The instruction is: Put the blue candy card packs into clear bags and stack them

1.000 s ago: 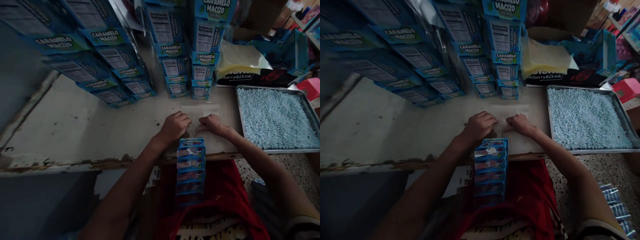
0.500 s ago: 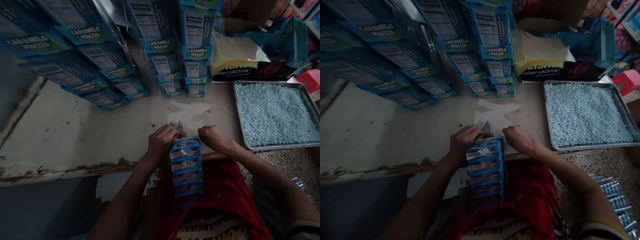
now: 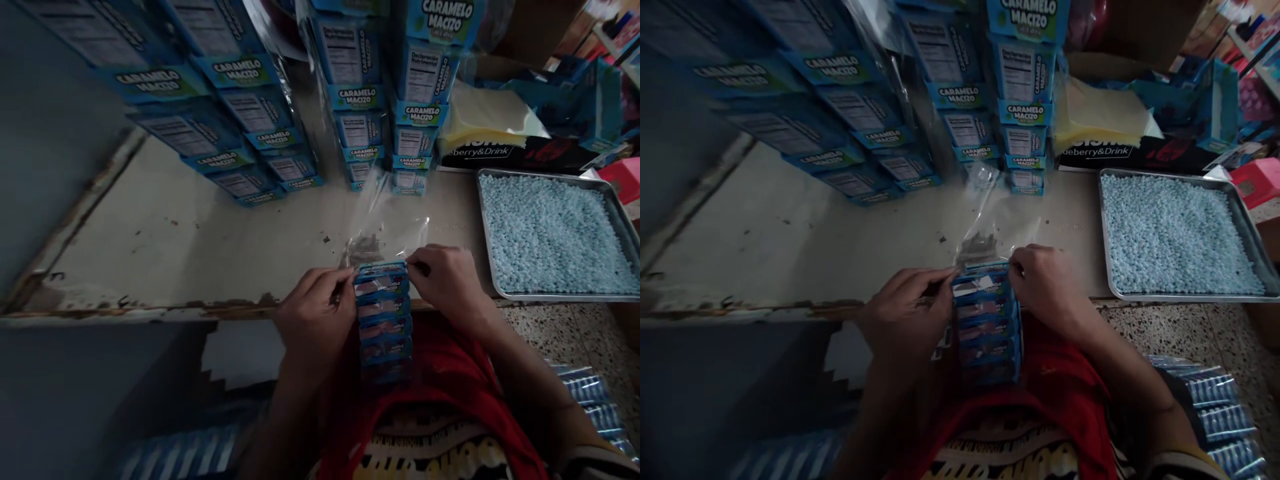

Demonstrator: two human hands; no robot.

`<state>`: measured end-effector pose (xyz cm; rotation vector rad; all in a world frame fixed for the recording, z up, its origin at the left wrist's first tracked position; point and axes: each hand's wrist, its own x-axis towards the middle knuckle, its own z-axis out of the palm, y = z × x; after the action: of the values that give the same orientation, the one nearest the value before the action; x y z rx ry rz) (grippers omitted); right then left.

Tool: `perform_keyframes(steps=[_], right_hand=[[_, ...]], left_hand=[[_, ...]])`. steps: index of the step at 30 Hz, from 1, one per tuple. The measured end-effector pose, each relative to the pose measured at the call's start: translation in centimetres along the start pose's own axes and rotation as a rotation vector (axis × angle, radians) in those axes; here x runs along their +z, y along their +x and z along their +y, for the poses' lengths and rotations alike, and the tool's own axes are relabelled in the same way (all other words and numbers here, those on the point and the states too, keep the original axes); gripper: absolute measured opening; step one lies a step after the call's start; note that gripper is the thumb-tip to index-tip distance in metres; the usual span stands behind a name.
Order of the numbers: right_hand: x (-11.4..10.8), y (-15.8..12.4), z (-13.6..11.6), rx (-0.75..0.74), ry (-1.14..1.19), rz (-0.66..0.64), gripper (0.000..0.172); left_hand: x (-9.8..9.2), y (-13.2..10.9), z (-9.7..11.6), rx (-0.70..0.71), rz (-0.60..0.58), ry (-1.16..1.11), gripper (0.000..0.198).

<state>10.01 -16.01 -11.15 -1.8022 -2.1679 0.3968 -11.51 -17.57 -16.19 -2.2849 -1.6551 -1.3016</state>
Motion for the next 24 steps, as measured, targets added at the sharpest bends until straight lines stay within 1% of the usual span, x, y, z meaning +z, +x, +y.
perform_keyframes(steps=[3,6,8,12,14,15,16,18,19,21,22,24], right_hand=[[1.8,-1.8,0.1,-0.030,0.031,0.215,0.026],[3.8,-3.0,1.0,-0.099,0.050,0.390,0.031],[4.7,-3.6,1.9,-0.175,0.076,0.431,0.028],[5.6,-4.8,3.4,-0.388,0.037,0.435,0.016],[6.2,-4.9,3.7,-0.449,0.019,0.495,0.014],[6.6,-4.8,3.7,-0.451,0.028,0.528,0.014],[7.0,-4.6,3.7,-0.437,0.051,0.550,0.014],[8.0,-3.8,3.5,-0.371,0.130,0.555,0.014],[8.5,-3.4,3.4,-0.322,0.173,0.548,0.014],[9.3,-2.6,3.0,-0.197,0.260,0.547,0.014],[9.6,-2.3,2.8,-0.128,0.308,0.556,0.013],[9.9,-1.9,2.4,-0.008,0.410,0.561,0.010]], left_hand=[[1.2,-1.3,0.1,-0.025,0.149,-0.030,0.014],[2.2,-2.1,-0.1,0.024,0.248,-0.032,0.024],[2.5,-2.5,-0.5,0.095,0.302,0.001,0.030],[2.2,-3.8,-1.5,0.191,0.367,0.075,0.041],[2.2,-5.0,-2.2,0.249,0.345,0.069,0.046],[2.5,-5.6,-2.6,0.257,0.317,0.054,0.044],[2.9,-6.2,-2.9,0.222,0.289,0.031,0.035],[4.2,-7.0,-3.5,0.051,0.225,-0.022,0.009],[5.0,-7.1,-3.8,-0.063,0.214,-0.046,0.009],[6.3,-6.9,-4.1,-0.261,0.217,-0.078,0.023],[6.8,-6.6,-4.2,-0.311,0.206,-0.082,0.026],[7.1,-5.9,-4.4,-0.324,0.124,-0.067,0.024]])
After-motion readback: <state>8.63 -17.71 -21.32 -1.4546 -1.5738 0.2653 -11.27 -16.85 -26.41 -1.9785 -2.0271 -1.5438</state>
